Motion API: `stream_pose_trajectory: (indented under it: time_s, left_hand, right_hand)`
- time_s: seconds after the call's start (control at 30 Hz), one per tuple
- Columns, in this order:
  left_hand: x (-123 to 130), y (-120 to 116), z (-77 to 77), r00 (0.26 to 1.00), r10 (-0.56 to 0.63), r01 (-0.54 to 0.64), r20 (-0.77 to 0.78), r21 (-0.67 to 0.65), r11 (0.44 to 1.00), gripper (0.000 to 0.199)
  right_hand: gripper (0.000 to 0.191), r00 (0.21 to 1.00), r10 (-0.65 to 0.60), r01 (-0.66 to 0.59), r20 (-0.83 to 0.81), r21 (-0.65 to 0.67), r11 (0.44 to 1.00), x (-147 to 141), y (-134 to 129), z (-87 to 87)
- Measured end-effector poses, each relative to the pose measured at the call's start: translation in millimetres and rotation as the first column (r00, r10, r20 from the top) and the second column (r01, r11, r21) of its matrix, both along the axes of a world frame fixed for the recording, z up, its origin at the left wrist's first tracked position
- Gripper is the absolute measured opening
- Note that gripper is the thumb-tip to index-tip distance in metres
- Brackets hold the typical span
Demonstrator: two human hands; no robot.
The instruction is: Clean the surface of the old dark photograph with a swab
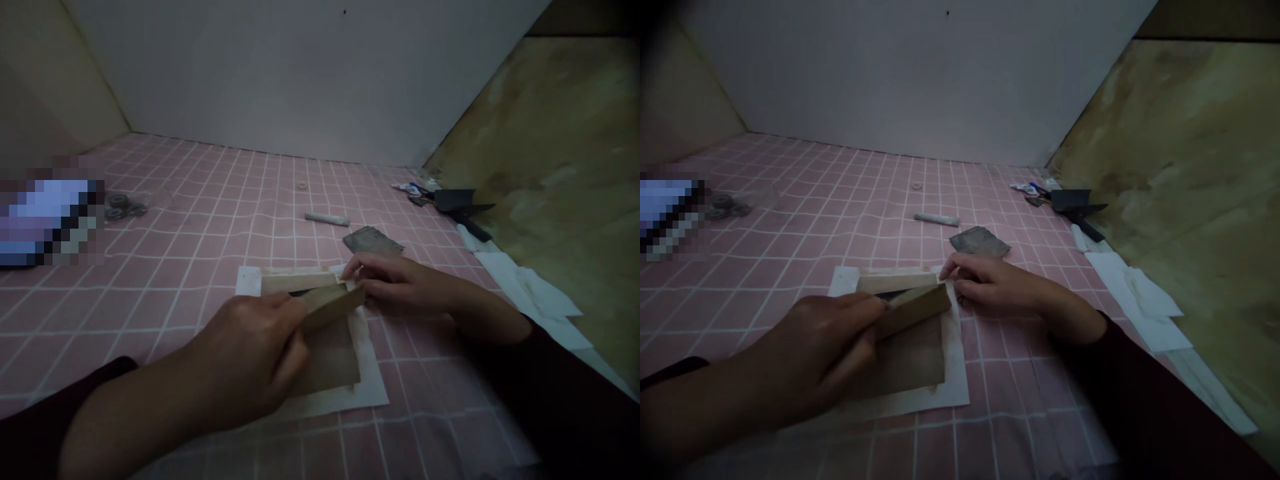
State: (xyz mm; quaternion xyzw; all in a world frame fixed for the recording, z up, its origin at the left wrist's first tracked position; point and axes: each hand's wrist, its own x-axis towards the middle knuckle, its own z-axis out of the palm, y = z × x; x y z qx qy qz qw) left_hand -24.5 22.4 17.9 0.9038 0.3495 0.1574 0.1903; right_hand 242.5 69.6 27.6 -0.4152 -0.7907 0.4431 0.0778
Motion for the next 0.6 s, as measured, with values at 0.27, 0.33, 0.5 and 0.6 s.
stream_pose_trajectory:
  time_s: [0.27,0.33,0.5,0.6]
  left_hand:
    - [6,-18,-17.7,0.955,-0.202,0.253,-0.219,0.241,0.937,0.010]
    - [5,-19,-19.4,0.949,-0.204,0.265,-0.242,0.256,0.929,0.011]
    - [8,-20,-18.9,0.940,-0.179,0.287,-0.289,0.391,0.875,0.017]
    - [11,-19,-19.8,0.935,-0.155,0.284,-0.318,0.414,0.865,0.018]
  right_hand:
    - [0.031,0.991,0.075,-0.101,0.107,0.259,0.961,-3,-1,-11.9]
    - [0.032,0.990,0.068,-0.098,0.121,0.265,0.959,-4,-1,-13.7]
    - [0.033,0.993,0.080,-0.102,0.088,0.286,0.953,-2,1,-16.6]
    - [0.035,0.993,0.088,-0.108,0.082,0.292,0.950,-1,3,-17.3]
